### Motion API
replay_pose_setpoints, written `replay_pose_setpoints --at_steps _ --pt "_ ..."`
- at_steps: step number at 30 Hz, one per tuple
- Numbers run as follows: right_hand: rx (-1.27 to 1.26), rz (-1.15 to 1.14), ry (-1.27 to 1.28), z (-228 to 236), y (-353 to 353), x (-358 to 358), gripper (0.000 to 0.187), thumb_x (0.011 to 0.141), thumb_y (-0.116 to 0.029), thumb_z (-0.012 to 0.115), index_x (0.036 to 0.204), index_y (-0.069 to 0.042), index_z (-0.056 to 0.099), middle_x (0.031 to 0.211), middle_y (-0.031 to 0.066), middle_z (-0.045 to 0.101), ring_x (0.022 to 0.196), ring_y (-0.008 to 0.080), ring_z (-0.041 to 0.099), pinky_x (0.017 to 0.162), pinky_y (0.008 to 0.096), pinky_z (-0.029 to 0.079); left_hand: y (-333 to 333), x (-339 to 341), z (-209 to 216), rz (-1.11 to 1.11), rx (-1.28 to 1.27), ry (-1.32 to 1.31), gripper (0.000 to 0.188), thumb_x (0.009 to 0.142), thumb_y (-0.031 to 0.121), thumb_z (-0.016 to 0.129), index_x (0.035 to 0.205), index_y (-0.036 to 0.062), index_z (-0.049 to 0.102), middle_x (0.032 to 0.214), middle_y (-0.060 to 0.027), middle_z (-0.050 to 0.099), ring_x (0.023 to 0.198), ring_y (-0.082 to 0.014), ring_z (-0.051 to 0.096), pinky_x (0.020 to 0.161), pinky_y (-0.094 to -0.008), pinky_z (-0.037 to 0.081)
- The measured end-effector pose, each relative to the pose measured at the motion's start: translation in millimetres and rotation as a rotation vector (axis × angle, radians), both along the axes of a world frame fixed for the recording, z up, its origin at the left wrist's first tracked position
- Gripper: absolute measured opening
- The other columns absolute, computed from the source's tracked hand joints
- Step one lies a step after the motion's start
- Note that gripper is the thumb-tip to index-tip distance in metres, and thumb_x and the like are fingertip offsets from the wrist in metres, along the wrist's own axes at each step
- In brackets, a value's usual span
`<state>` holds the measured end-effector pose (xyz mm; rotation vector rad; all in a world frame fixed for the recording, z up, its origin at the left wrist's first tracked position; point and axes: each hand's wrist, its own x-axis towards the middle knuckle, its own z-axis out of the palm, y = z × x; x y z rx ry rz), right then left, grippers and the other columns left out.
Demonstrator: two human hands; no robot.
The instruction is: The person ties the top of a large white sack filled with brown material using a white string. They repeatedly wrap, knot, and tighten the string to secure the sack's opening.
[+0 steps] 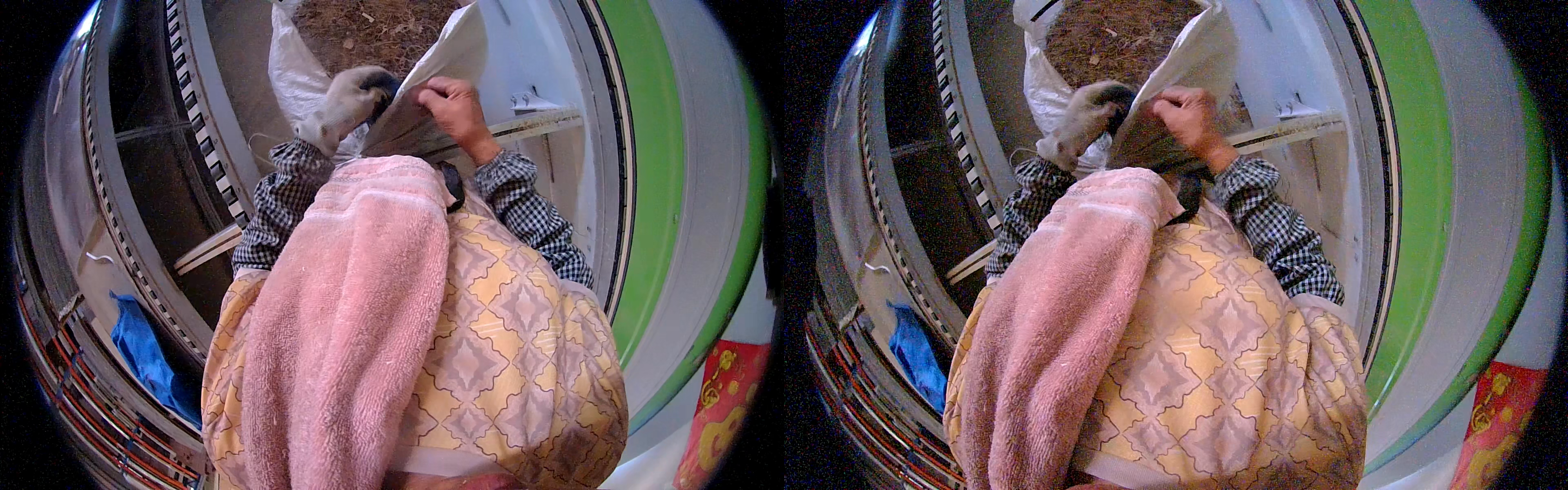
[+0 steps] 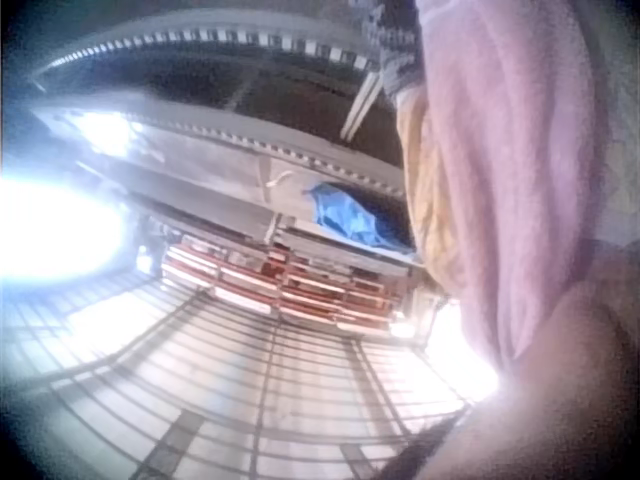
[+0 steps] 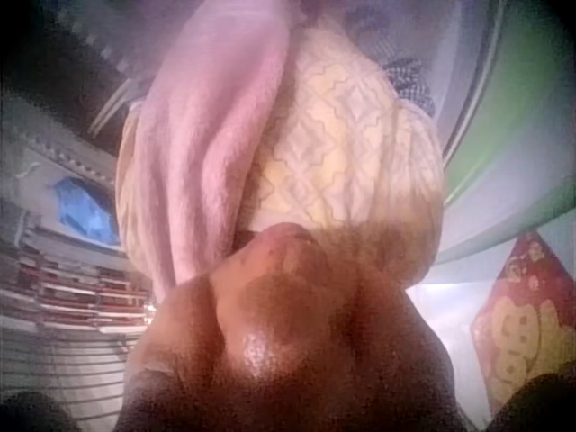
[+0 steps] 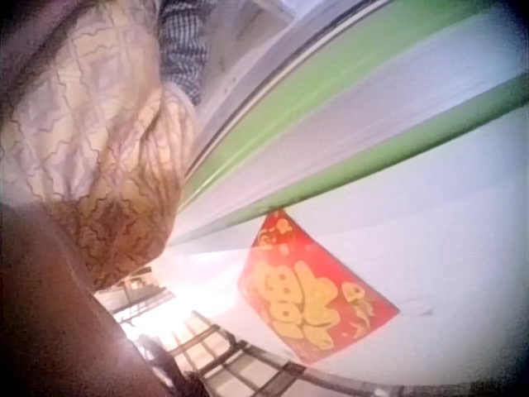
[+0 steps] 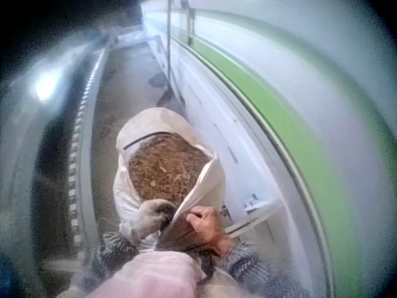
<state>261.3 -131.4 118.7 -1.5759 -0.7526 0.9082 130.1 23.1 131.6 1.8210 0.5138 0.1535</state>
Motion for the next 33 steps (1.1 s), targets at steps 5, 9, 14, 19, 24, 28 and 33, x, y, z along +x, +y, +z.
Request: replay_pose_setpoints --at_steps 5,9,14,19,24,28,33 --pt "0.131 -0.172 -0.129 35 16 48 0.015 0.083 -0.015 0.061 0.075 -0.003 0.066 0.066 -0.0006 0.058 0.060 0.0067 0.052 0.056 0.0211 0.043 14 -25 19 0.364 -0.153 -0.406 0.027 0.081 -0.003 0.053 0.107 -0.0005 0.059 0.101 -0.0083 0.062 0.091 -0.0160 0.059 0.081 -0.0260 0.048" --pt "0.419 -0.114 -0.263 90 51 83 0.018 0.087 -0.018 0.056 0.080 -0.003 0.064 0.066 -0.0006 0.056 0.056 0.0071 0.048 0.051 0.0215 0.040 1 -18 49 0.491 0.046 -0.251 0.030 0.084 -0.001 0.054 0.114 -0.0014 0.054 0.102 -0.0085 0.061 0.089 -0.0144 0.059 0.081 -0.0257 0.049" --pt "0.474 0.111 -0.190 171 98 78 0.026 0.086 -0.016 0.049 0.066 0.000 0.055 0.060 0.0043 0.052 0.055 0.0100 0.048 0.048 0.0243 0.035 -26 25 95 0.448 -0.257 -0.439 0.028 0.090 0.012 0.051 0.116 -0.0004 0.053 0.095 -0.0081 0.061 0.081 -0.0153 0.060 0.073 -0.0268 0.049" --pt "0.711 0.254 -0.044 219 128 77 0.022 0.090 -0.018 0.047 0.084 0.000 0.058 0.072 0.0042 0.056 0.065 0.0113 0.052 0.061 0.0241 0.042 11 22 129 0.138 -0.166 -0.544 0.023 0.088 0.005 0.047 0.107 -0.0019 0.058 0.092 -0.0077 0.063 0.083 -0.0138 0.059 0.072 -0.0240 0.048" --pt "0.830 0.491 0.362 160 116 40 0.045 0.091 -0.029 0.050 0.124 0.001 0.043 0.108 0.0078 0.056 0.098 0.0144 0.053 0.087 0.0302 0.043 31 13 155 0.298 -0.293 -0.673 0.027 0.090 0.021 0.049 0.101 -0.0023 0.059 0.087 -0.0092 0.064 0.064 -0.0114 0.060 0.054 -0.0216 0.048" --pt "0.487 0.545 0.489 140 112 22 0.034 0.093 -0.024 0.047 0.115 0.002 0.052 0.104 0.0060 0.059 0.089 0.0116 0.056 0.077 0.0236 0.046 22 15 177 0.286 -0.175 -0.590 0.031 0.089 0.021 0.050 0.109 -0.0030 0.055 0.087 -0.0092 0.064 0.061 -0.0109 0.059 0.051 -0.0198 0.046" --pt "0.454 0.506 0.066 141 111 41 0.026 0.093 -0.021 0.046 0.103 0.000 0.060 0.087 0.0008 0.061 0.077 0.0069 0.055 0.065 0.0206 0.044 3 0 154 0.654 -0.294 -0.526 0.033 0.089 0.022 0.052 0.112 -0.0016 0.054 0.088 -0.0082 0.062 0.064 -0.0139 0.057 0.057 -0.0228 0.047"
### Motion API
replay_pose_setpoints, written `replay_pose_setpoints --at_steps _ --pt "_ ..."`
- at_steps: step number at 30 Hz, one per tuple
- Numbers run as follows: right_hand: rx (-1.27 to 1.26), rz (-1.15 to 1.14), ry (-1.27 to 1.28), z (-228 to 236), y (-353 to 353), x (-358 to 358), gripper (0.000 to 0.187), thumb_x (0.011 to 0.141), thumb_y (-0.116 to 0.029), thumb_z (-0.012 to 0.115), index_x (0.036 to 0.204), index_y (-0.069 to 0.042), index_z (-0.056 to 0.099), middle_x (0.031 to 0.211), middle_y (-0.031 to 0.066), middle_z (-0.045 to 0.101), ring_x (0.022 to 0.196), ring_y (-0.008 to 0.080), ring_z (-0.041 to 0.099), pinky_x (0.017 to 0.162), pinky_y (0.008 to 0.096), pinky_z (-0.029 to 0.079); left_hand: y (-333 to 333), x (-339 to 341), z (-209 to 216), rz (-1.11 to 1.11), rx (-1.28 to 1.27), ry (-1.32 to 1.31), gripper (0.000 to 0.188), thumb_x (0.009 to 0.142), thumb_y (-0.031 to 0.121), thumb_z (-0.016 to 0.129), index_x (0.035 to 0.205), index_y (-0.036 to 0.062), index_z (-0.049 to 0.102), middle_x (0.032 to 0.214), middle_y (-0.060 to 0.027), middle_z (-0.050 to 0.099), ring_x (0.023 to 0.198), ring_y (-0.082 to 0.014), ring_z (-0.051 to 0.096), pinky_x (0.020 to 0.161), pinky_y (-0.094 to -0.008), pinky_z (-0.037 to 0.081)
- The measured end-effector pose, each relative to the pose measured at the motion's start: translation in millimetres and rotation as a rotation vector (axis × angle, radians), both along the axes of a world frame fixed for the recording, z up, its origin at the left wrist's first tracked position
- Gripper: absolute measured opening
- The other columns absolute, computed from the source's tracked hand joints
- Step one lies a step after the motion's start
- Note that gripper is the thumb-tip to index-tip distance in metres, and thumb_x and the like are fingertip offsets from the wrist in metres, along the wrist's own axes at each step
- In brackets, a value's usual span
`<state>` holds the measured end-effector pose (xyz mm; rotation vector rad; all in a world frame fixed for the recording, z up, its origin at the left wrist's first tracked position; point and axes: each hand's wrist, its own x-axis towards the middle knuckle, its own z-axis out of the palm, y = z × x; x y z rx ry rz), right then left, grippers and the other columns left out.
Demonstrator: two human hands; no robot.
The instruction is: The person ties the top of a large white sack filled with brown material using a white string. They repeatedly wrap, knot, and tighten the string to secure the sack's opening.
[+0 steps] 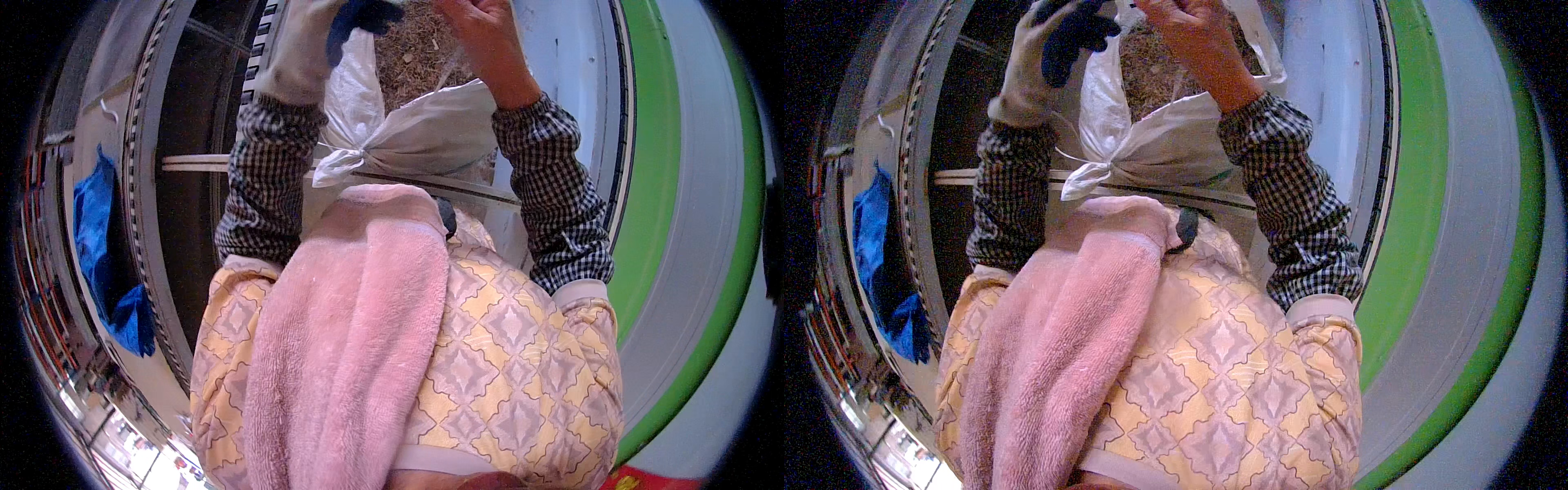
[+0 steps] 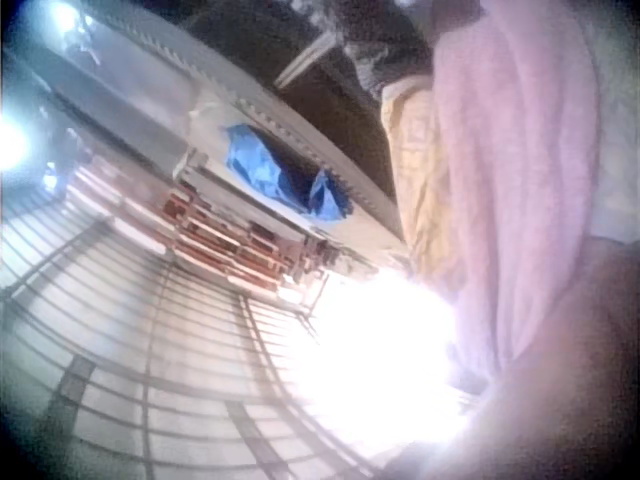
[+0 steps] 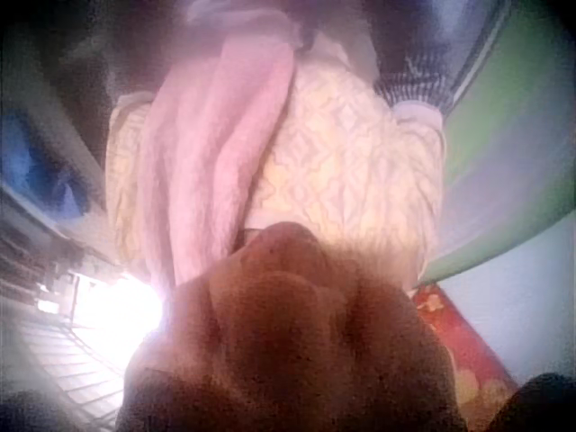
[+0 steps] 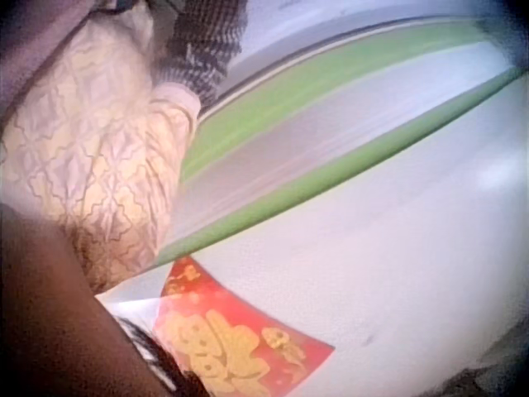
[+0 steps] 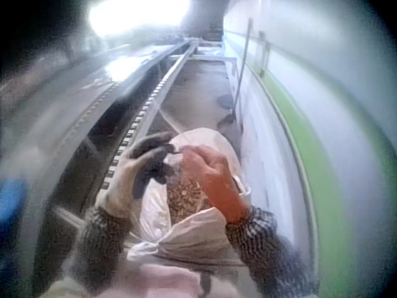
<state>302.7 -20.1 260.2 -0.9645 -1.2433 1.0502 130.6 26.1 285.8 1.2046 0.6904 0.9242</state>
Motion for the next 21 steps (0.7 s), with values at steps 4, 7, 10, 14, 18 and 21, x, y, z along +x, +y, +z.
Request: replay_pose_setpoints --at_steps 4,7,10,14,18,21 --pt "0.019 -0.030 0.247 -37 8 13 0.024 0.090 -0.024 0.050 0.081 -0.004 0.061 0.065 -0.0027 0.054 0.055 0.0055 0.045 0.049 0.0213 0.036 -22 -35 -54 0.166 -0.062 0.339 0.030 0.089 0.024 0.056 0.109 0.0027 0.059 0.093 -0.0079 0.065 0.074 -0.0161 0.063 0.061 -0.0252 0.050" --pt "-0.199 0.072 0.226 -72 14 19 0.023 0.084 -0.025 0.057 0.079 -0.003 0.064 0.060 -0.0025 0.054 0.047 0.0046 0.041 0.043 0.0225 0.033 -43 -46 -104 0.274 -0.189 0.383 0.019 0.086 0.014 0.056 0.098 0.0008 0.062 0.079 -0.0053 0.062 0.063 -0.0126 0.058 0.053 -0.0233 0.046" --pt "-0.369 0.187 0.261 -109 10 -7 0.023 0.085 -0.023 0.057 0.092 -0.003 0.064 0.065 -0.0016 0.055 0.051 0.0041 0.040 0.045 0.0221 0.034 -61 -50 -139 0.384 -0.263 0.450 0.014 0.085 0.011 0.057 0.091 0.0006 0.064 0.073 -0.0027 0.061 0.058 -0.0096 0.054 0.051 -0.0236 0.043" --pt "-0.574 0.127 0.246 -147 12 -44 0.024 0.076 -0.018 0.067 0.089 0.002 0.064 0.068 0.0029 0.059 0.052 0.0068 0.045 0.047 0.0227 0.035 -80 -49 -154 0.309 -0.259 0.634 0.018 0.084 0.012 0.059 0.098 0.0001 0.063 0.080 -0.0014 0.062 0.067 -0.0082 0.055 0.061 -0.0218 0.046" --pt "-0.549 0.049 0.036 -167 17 -49 0.027 0.068 -0.017 0.072 0.079 0.006 0.064 0.067 0.0065 0.060 0.054 0.0127 0.050 0.050 0.0271 0.038 -87 -44 -154 0.280 -0.273 0.454 0.018 0.083 0.012 0.060 0.097 0.0004 0.064 0.081 -0.0005 0.062 0.067 -0.0080 0.055 0.059 -0.0219 0.045" --pt "-0.546 0.017 -0.150 -166 20 -54 0.038 0.061 -0.026 0.074 0.071 0.010 0.064 0.065 0.0125 0.062 0.058 0.0206 0.057 0.055 0.0338 0.043 -87 -45 -151 0.219 -0.299 0.529 0.019 0.083 0.014 0.061 0.097 0.0007 0.063 0.083 -0.0010 0.063 0.068 -0.0075 0.055 0.060 -0.0219 0.044"
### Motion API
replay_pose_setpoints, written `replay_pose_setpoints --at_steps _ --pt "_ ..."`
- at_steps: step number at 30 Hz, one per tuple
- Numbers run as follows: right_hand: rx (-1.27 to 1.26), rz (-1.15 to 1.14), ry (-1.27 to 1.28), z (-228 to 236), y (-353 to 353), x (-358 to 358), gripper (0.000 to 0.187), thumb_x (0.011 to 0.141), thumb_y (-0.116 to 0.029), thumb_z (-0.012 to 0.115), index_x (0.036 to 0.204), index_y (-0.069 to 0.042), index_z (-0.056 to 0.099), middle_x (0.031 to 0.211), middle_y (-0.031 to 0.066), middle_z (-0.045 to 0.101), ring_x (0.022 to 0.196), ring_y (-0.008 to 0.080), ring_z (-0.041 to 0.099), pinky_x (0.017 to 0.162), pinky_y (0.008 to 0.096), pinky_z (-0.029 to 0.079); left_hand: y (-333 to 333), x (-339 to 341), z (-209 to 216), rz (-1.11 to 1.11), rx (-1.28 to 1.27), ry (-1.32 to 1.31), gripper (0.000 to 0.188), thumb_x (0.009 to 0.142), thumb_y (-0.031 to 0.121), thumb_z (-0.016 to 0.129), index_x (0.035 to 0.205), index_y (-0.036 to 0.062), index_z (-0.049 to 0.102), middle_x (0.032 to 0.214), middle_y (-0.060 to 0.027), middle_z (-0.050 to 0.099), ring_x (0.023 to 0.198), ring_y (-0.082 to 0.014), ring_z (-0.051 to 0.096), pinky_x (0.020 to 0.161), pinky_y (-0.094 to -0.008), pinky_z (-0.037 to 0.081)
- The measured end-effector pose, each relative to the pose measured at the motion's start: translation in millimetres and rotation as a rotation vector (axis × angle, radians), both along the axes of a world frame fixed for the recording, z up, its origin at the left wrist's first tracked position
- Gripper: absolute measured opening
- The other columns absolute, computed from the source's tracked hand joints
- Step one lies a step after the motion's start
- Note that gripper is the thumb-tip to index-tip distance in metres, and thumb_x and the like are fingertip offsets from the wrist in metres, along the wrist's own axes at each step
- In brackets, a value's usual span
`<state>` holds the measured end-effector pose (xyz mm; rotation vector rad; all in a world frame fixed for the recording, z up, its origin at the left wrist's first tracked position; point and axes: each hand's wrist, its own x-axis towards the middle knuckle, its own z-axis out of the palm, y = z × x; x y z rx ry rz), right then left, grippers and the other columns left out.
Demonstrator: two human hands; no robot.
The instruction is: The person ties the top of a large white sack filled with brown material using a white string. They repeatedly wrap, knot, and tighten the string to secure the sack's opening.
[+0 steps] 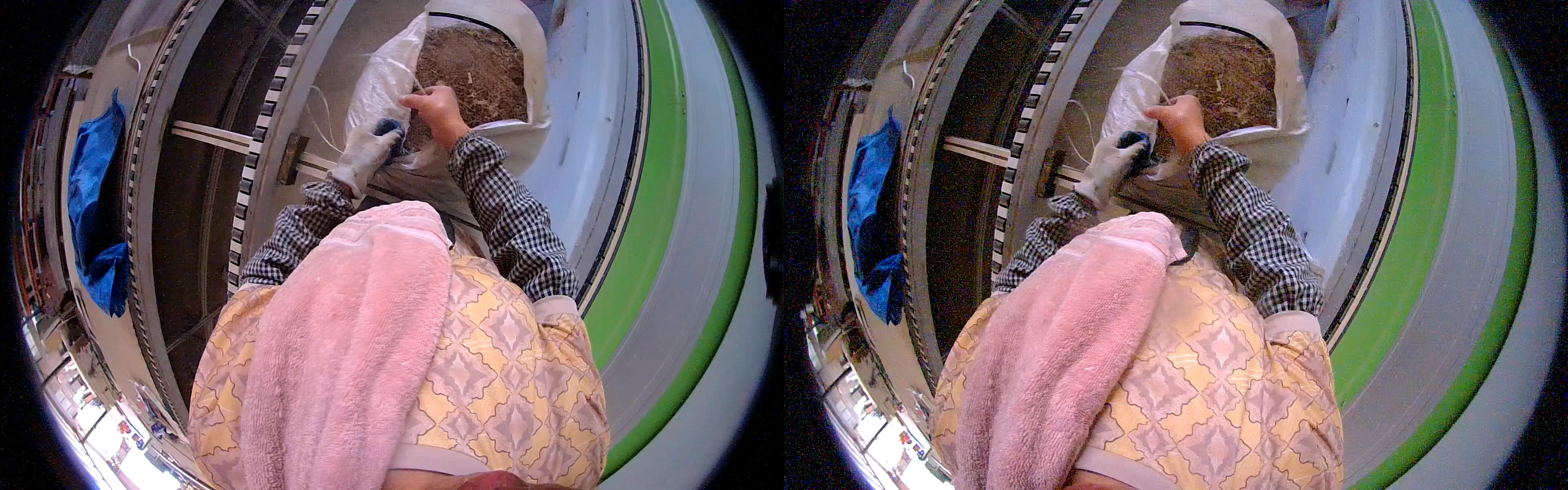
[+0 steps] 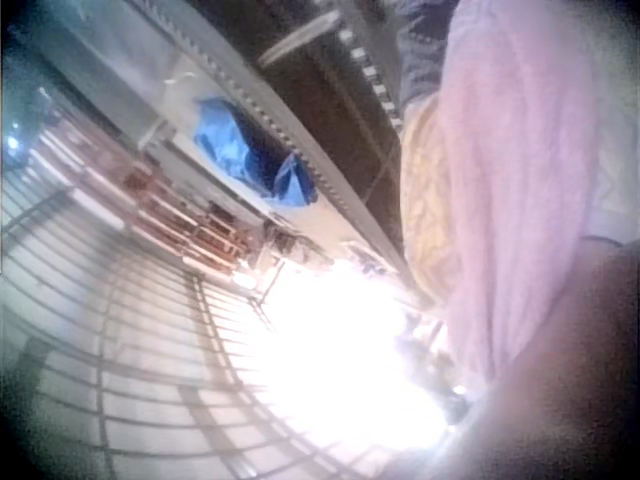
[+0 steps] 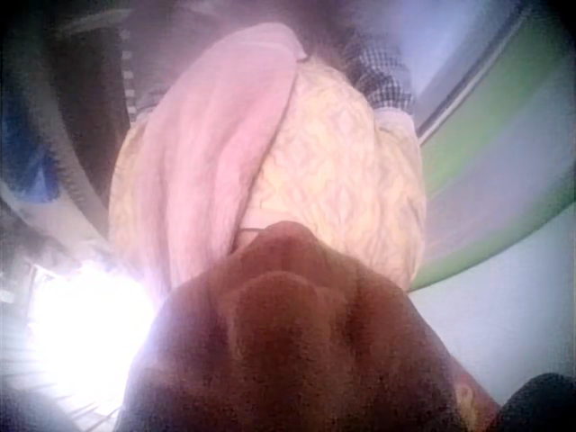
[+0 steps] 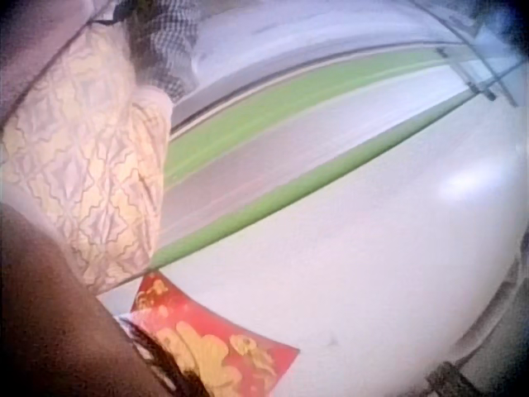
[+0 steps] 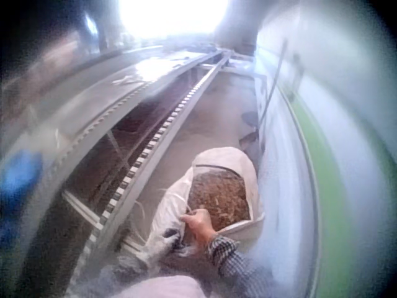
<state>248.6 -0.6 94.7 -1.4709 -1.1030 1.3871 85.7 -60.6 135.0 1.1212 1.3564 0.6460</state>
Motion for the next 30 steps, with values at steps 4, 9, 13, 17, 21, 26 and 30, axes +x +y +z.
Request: replay_pose_setpoints --at_steps 4,9,13,17,21,26,30 --pt "-0.039 -0.022 -0.169 9 -6 -10 0.028 0.063 -0.017 0.069 0.072 0.008 0.063 0.067 0.0115 0.063 0.062 0.0203 0.061 0.057 0.0322 0.045 -6 -2 4 -0.095 0.080 0.059 0.022 0.083 0.016 0.062 0.100 0.0009 0.062 0.084 -0.0025 0.064 0.074 -0.0092 0.057 0.068 -0.0227 0.046" --pt "-0.110 -0.065 0.235 22 -15 -3 0.026 0.069 -0.014 0.064 0.085 0.005 0.061 0.073 0.0062 0.059 0.059 0.0153 0.053 0.052 0.0268 0.040 -7 -7 10 -0.037 0.333 0.124 0.027 0.082 0.016 0.063 0.104 0.0005 0.061 0.091 -0.0062 0.065 0.080 -0.0127 0.060 0.072 -0.0253 0.048" --pt "-0.176 -0.079 0.374 37 -22 0 0.023 0.071 -0.016 0.063 0.084 0.003 0.060 0.065 0.0004 0.052 0.052 0.0088 0.042 0.045 0.0236 0.030 0 -12 10 0.065 0.483 0.308 0.031 0.081 0.010 0.062 0.110 0.0021 0.059 0.102 -0.0112 0.063 0.086 -0.0159 0.061 0.075 -0.0277 0.049" --pt "-0.164 -0.012 0.220 52 -27 -2 0.023 0.069 -0.013 0.065 0.086 0.003 0.061 0.070 0.0024 0.057 0.058 0.0113 0.049 0.051 0.0249 0.037 11 -14 3 0.056 0.190 -0.058 0.030 0.083 0.007 0.059 0.112 0.0017 0.057 0.100 -0.0061 0.062 0.084 -0.0129 0.060 0.073 -0.0254 0.050" --pt "-0.057 0.037 0.074 55 -25 -12 0.028 0.067 -0.008 0.066 0.090 0.006 0.061 0.081 0.0066 0.062 0.068 0.0157 0.057 0.064 0.0279 0.045 13 -15 -3 0.038 -0.005 -0.289 0.030 0.085 0.005 0.058 0.114 0.0012 0.055 0.099 -0.0043 0.062 0.084 -0.0106 0.058 0.074 -0.0234 0.049" --pt "-0.133 -0.152 0.213 45 -22 -16 0.031 0.068 -0.008 0.066 0.093 0.008 0.060 0.085 0.0094 0.063 0.071 0.0180 0.058 0.068 0.0292 0.046 19 -14 -3 -0.038 0.075 -0.241 0.031 0.084 0.006 0.059 0.114 0.0014 0.055 0.100 -0.0041 0.062 0.086 -0.0107 0.057 0.076 -0.0233 0.047" --pt "-0.128 -0.238 0.354 41 -21 -17 0.031 0.070 -0.008 0.065 0.096 0.007 0.059 0.087 0.0084 0.062 0.073 0.0174 0.058 0.069 0.0294 0.047 22 -14 -7 -0.021 0.028 -0.233 0.031 0.083 0.007 0.060 0.114 0.0014 0.056 0.100 -0.0044 0.062 0.087 -0.0108 0.057 0.076 -0.0234 0.047"
